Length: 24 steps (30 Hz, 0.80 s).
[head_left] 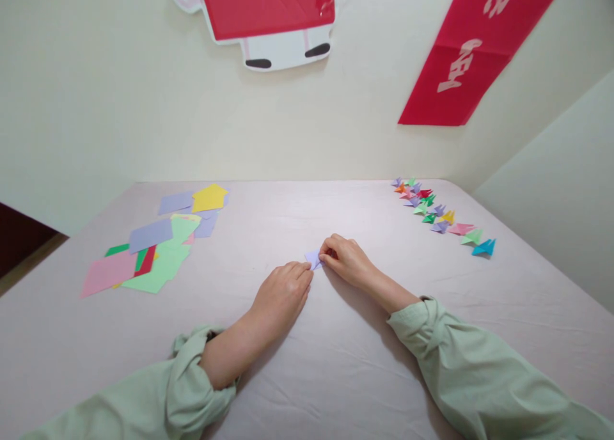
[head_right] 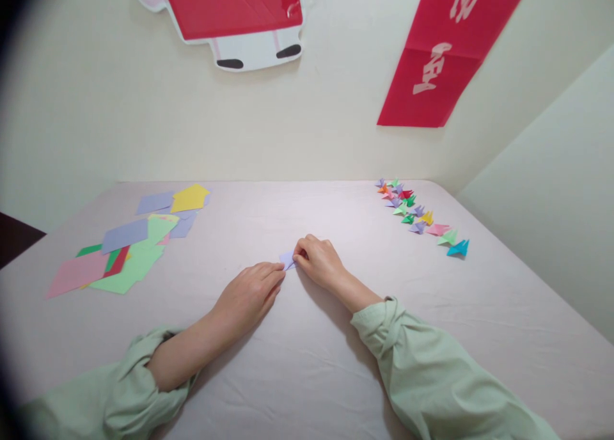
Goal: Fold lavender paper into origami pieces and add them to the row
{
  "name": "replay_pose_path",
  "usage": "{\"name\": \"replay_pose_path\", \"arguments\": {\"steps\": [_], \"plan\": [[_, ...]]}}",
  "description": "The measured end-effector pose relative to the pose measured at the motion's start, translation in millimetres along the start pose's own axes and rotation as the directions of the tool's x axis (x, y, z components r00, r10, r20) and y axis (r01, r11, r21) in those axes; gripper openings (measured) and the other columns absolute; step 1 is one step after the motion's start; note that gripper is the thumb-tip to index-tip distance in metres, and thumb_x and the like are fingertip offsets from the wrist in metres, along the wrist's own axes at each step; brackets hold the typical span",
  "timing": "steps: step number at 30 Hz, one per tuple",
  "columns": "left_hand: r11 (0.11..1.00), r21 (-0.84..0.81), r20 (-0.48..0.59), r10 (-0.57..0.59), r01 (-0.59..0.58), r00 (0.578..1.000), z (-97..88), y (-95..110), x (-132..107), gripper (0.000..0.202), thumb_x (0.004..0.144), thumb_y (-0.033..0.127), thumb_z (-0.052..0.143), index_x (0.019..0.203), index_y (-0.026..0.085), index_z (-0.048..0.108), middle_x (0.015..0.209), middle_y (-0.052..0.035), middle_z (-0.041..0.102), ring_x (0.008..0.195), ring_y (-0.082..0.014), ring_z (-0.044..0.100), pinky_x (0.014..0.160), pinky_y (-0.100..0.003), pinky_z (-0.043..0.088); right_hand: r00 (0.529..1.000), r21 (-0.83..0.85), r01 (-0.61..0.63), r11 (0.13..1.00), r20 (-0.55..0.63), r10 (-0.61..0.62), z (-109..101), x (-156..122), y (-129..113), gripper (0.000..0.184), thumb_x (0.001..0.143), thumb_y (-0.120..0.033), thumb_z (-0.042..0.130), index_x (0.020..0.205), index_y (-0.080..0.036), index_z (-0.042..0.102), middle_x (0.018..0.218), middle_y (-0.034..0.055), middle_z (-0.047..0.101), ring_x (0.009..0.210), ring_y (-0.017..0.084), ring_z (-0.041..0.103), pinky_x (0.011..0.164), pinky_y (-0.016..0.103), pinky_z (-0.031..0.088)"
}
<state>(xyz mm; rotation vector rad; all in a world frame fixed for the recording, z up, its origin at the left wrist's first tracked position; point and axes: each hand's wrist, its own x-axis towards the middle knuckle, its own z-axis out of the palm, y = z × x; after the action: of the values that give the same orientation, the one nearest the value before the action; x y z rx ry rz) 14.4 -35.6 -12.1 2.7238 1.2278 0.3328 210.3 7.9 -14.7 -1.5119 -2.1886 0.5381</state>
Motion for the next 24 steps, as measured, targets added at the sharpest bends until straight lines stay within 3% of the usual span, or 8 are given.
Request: {"name": "replay_pose_path", "arguments": {"steps": [3,9,24], "plan": [[1.000,-0.012,0.021,0.016,-0.016,1.000,-0.9,0.7,0.0,0.022,0.092,0.015,0.045,0.109,0.017,0.059,0.116,-0.0081,0.063,0.107,-0.0221,0.057,0.093,-0.040,0.048,1.000,-0.034,-0.029,0.999,0.000,0.029,0.8,0.7,-2.8,0.007,0.085,-0.015,0.059,0.081,-0.018,0.063,0.082,0.0008,0.061,0.073,0.013,0.055,0.071,0.024,0.036],[1.000,0.022,0.078,-0.019,0.017,0.997,-3.5,5.6,2.6,0.038,0.090,0.019,0.051,0.128,0.016,0.049,0.119,-0.0101,0.059,0.110,-0.0246,0.053,0.095,-0.041,0.046,0.999,-0.081,-0.054,0.995,-0.006,0.053,3.3,1.2,-4.1,0.005,0.085,-0.017,0.059,0.082,-0.019,0.063,0.083,0.0013,0.061,0.073,0.013,0.055,0.071,0.025,0.036],[0.994,0.076,0.110,-0.089,0.081,0.990,-0.9,14.9,6.0,0.039,0.089,0.021,0.052,0.127,0.011,0.049,0.117,-0.0119,0.058,0.111,-0.0267,0.052,0.096,-0.041,0.045,0.995,-0.065,-0.093,0.994,-0.030,0.091,2.9,0.9,-10.4,0.007,0.082,-0.013,0.057,0.078,-0.018,0.060,0.079,0.0006,0.058,0.071,0.013,0.053,0.070,0.025,0.036]]}}
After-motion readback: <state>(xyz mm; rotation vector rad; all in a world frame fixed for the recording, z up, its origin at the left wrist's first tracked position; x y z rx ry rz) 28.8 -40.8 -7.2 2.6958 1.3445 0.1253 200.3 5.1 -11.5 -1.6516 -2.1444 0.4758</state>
